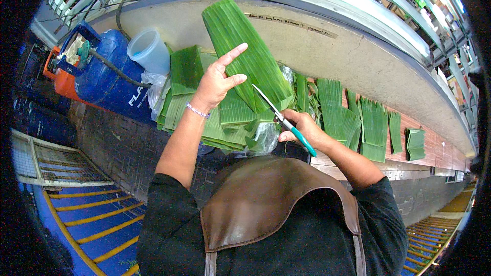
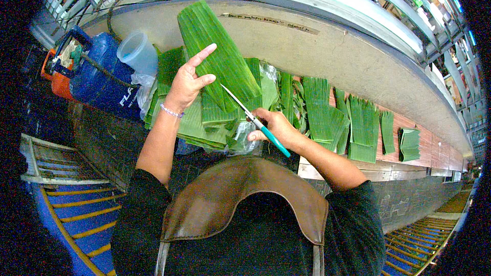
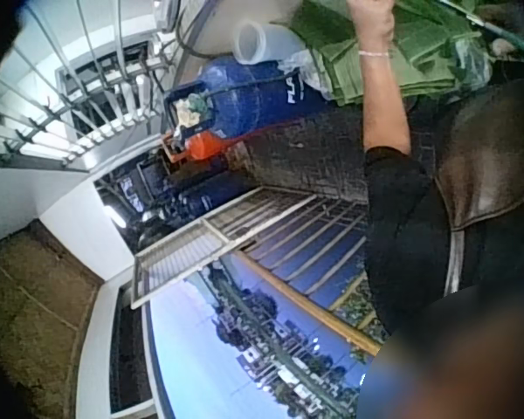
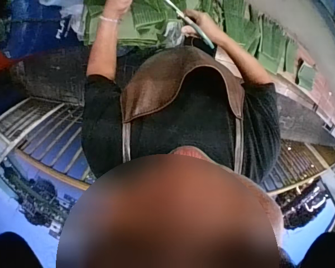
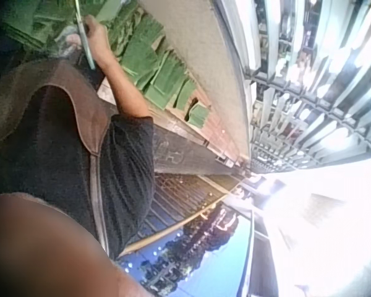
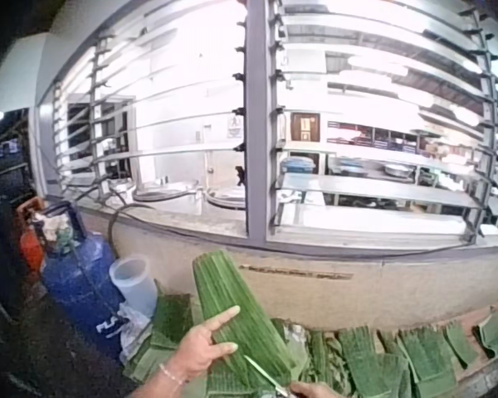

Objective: The person uses scissors to trim and cut large green banana leaves into smaller rectangular pieces on a workbench. Trimmed pieces are stacked in piles while offcuts are set aside. The person repeatedly picks up leaves, aligns them, and cuts along the edges to produce uniform sections.

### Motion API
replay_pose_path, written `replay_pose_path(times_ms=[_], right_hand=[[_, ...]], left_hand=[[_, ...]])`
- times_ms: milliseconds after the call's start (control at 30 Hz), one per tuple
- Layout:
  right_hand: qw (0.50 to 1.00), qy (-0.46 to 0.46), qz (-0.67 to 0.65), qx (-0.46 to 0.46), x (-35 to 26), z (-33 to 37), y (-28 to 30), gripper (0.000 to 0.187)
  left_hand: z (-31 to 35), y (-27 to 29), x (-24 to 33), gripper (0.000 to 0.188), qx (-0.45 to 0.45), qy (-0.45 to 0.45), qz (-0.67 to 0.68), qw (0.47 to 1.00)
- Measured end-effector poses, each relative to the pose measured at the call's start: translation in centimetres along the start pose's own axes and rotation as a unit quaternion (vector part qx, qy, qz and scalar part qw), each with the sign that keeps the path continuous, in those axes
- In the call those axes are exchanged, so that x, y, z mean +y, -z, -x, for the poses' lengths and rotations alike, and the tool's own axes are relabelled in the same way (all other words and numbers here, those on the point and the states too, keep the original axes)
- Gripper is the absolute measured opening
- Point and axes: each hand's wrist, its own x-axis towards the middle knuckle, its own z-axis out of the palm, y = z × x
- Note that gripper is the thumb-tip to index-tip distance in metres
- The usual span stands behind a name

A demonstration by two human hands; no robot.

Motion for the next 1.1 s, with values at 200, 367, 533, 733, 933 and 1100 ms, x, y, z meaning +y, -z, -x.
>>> replay_pose_path(times_ms=[200,367,533,733,933,1100], right_hand=[[0.999,-0.042,0.000,0.000,0.6,-0.2,-0.2,0.069],[0.999,-0.020,0.044,-0.008,2.1,-0.5,0.0,0.071],[1.000,0.029,0.006,0.001,3.0,-1.5,-0.9,0.088],[0.999,0.003,-0.033,0.024,2.4,-2.4,-1.4,0.085],[0.997,-0.002,-0.063,0.045,2.2,-2.7,-1.8,0.077],[0.996,0.001,-0.073,0.050,2.5,-2.6,-2.1,0.071]], left_hand=[[-0.9,0.9,-0.5,0.067,0.007,0.004,0.030,1.000],[-1.6,1.9,-0.8,0.069,0.066,-0.009,-0.009,0.998],[-1.9,1.2,-1.6,0.071,0.086,-0.025,0.075,0.993],[-1.5,-0.3,-2.1,0.071,0.098,-0.045,-0.037,0.993],[-1.2,-0.8,-2.2,0.071,0.111,-0.067,-0.092,0.987],[-0.9,-0.8,-2.1,0.071,0.113,-0.063,-0.077,0.989]])
